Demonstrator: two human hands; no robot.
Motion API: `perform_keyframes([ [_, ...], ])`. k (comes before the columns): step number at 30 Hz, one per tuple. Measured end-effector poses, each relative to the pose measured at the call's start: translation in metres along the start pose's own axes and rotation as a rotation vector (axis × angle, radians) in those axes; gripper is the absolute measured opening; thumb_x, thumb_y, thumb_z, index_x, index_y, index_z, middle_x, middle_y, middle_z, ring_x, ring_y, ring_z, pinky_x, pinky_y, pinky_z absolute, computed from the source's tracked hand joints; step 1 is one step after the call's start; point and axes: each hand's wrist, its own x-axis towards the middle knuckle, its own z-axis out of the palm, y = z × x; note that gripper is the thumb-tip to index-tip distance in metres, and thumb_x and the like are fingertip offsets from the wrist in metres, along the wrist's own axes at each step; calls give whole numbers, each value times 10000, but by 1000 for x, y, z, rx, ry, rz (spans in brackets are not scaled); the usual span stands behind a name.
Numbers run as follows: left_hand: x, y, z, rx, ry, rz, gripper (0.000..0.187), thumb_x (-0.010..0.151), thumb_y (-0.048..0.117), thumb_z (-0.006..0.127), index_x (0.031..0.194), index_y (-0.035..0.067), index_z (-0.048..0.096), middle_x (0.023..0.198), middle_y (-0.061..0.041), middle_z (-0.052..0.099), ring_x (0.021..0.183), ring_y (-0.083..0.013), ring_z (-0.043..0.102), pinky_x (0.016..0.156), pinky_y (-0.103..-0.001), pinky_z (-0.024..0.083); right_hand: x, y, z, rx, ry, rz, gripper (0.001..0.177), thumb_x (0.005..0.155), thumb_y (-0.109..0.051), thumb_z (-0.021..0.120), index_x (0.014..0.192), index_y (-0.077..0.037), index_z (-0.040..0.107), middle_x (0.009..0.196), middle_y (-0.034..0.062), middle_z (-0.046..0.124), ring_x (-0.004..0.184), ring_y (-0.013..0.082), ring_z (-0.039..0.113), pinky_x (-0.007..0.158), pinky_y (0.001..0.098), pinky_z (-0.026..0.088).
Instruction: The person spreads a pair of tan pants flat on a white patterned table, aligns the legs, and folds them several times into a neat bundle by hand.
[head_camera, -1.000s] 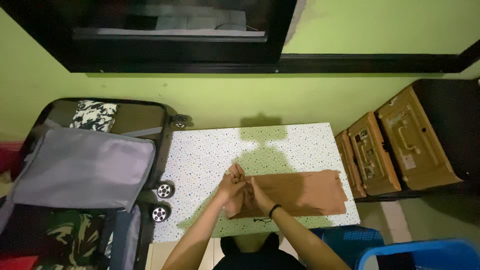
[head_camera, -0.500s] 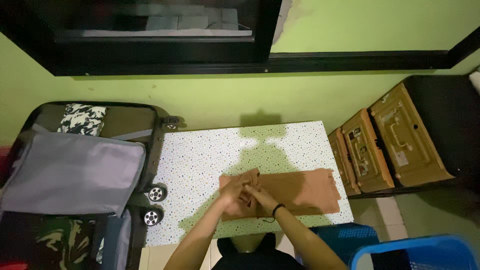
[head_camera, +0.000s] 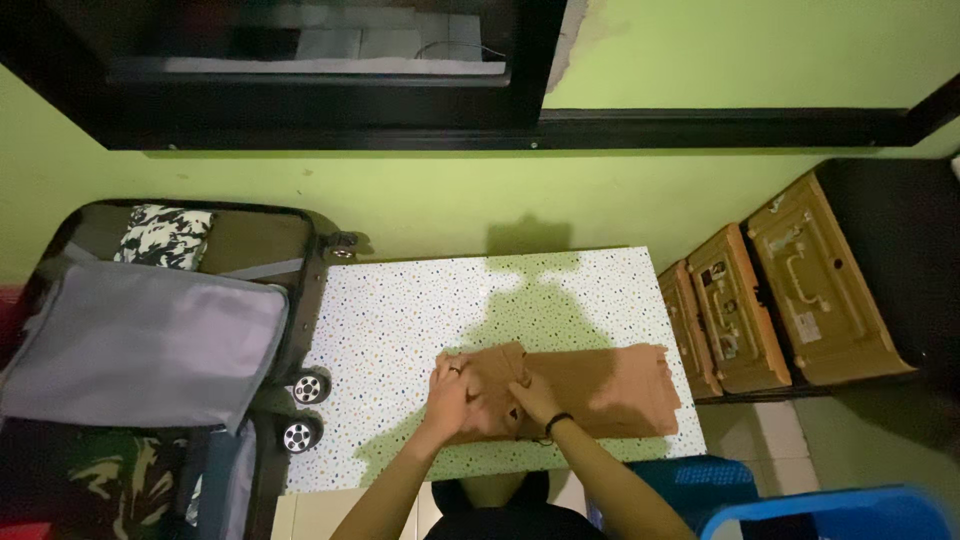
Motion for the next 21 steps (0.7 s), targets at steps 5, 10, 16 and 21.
perform_keyframes([
  [5,3,-24,32,96,-28,150,946,880,565,700,1565,47,304,1632,-177,179,1504,-408,103,1172,-630,34,1,3,-14,-207,60,96,343,900,-242,670,1134,10,664,972,145,738,856,240,709,776,385,570],
  [10,5,-38,61,182,-44,109,939,874,638,626,1581,108,309,1689,-117,150,1551,-354,98,1226,-605,30,4,6,-40,-268,171,-42,264,938,-227,631,1007,18,701,940,147,754,872,269,719,796,398,577],
  [16,8,-47,84,234,234,260,907,886,679,586,1546,96,368,1664,-125,212,1540,-324,158,1206,-639,54,-13,-23,-34,-336,405,-432,225,975,-179,605,1131,-22,649,1141,179,683,1078,341,637,972,429,498],
  [21,16,-47,92,378,195,249,777,933,558,544,1518,58,436,1641,-153,266,1514,-338,189,1173,-648,92,-35,-95,1,-511,101,-627,366,857,-166,654,1207,-58,632,1277,160,652,1196,360,587,1046,444,466],
])
